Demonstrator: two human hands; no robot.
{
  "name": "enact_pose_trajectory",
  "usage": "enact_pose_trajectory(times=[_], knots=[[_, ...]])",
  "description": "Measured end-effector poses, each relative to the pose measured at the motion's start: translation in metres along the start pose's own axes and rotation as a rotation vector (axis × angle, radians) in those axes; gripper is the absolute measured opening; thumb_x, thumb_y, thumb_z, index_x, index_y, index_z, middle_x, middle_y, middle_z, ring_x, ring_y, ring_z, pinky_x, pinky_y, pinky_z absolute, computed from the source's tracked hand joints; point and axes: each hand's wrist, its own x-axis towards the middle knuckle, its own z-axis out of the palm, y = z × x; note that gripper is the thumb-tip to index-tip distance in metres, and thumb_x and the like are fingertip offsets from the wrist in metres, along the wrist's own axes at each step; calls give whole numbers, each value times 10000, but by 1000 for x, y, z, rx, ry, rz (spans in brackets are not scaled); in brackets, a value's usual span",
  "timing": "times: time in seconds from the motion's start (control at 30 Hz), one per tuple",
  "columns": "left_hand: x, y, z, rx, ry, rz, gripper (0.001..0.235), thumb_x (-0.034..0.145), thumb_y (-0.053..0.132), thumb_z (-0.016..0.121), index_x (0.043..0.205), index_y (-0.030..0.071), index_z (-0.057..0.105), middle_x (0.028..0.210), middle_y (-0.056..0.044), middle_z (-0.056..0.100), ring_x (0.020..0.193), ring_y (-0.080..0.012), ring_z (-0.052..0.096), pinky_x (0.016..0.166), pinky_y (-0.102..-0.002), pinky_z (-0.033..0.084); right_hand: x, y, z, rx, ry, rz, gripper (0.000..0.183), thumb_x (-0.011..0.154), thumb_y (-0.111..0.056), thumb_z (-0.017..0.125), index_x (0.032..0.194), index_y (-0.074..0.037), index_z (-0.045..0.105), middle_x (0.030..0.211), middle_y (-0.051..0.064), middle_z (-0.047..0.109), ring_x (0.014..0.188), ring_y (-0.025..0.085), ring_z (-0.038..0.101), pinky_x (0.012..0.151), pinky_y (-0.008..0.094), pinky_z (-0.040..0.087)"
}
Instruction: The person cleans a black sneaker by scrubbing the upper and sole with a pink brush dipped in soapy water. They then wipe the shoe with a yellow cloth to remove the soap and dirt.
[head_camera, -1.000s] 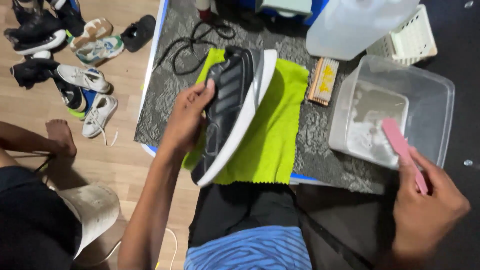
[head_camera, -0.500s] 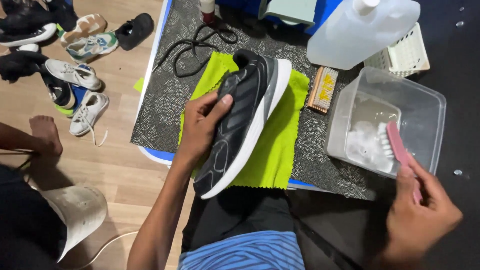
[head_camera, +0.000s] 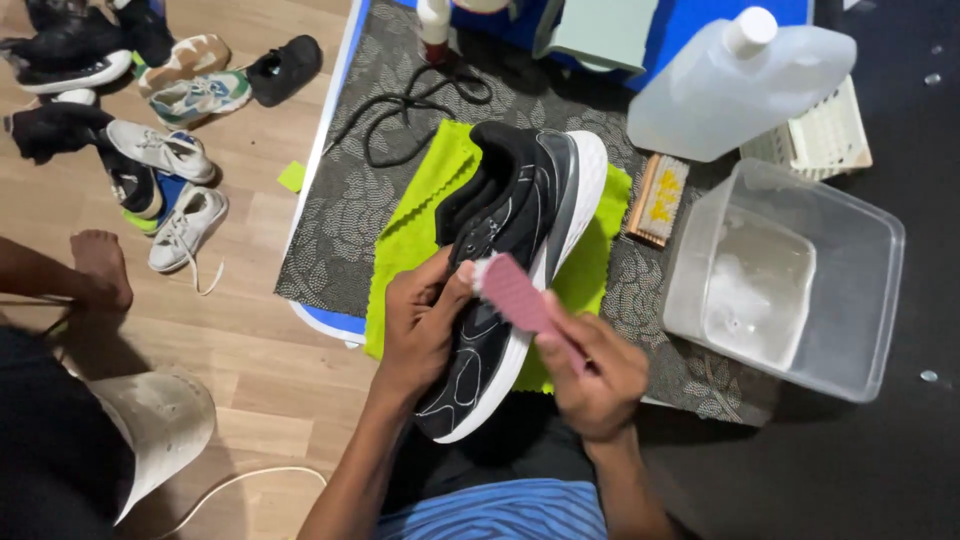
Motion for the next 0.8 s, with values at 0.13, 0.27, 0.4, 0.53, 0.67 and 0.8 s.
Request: enact_pose_trajectory(times=[0.13, 0.27, 0.4, 0.53, 0.67, 0.8], knots=[[-7, 5, 2, -49, 3, -32, 283, 1052, 159, 572, 866, 17, 731, 557, -75, 578, 525, -124, 475, 525, -268, 457, 6, 14, -4, 8, 102, -14, 251, 958, -83, 701, 1154, 67, 742, 621, 135, 624, 490, 115, 452, 454, 291, 389], [-5, 7, 4, -60, -7, -2, 258, 1040, 135, 578, 846, 21, 706, 553, -41, 559, 574, -94, 480, 525, -262, 472, 7, 21, -4, -35, 59, -127, 248, 890, -187, 775, 1070, -18, 806, 542, 94, 606, 381, 140, 454, 394, 298, 366], [-8, 0, 4, -92, -6, -19, 220, 1025, 127, 600, 920, -6, 741, 584, -44, 585, 606, -100, 496, 544, -258, 480, 22, 12, -5, -71, 110, -137, 276, 922, -161, 748, 1079, 63, 781, 592, 126, 616, 429, 134, 452, 422, 320, 376], [-3, -10, 0, -118, 0, -8, 213, 1020, 143, 609, 924, 2, 737, 600, -42, 594, 670, -83, 486, 564, -249, 482, 8, 25, -2, -21, 10, -174, 265, 740, -149, 876, 956, -1, 834, 546, 82, 652, 361, 188, 524, 397, 308, 423], [-10, -19, 1, -139, 23, -71, 251, 1035, 166, 583, 997, -13, 756, 640, -52, 611, 642, -107, 518, 572, -267, 506, 13, 18, -4, -156, 98, -138, 232, 903, -129, 785, 1036, 61, 783, 585, 167, 611, 412, 186, 477, 421, 333, 360], [-9, -43, -15, -137, 10, -79, 259, 1044, 164, 568, 1052, -2, 767, 690, -27, 631, 696, -87, 492, 620, -232, 471, -8, 22, 2, 48, -49, -161, 220, 700, -146, 888, 868, -14, 834, 536, 75, 653, 341, 218, 533, 388, 304, 437]])
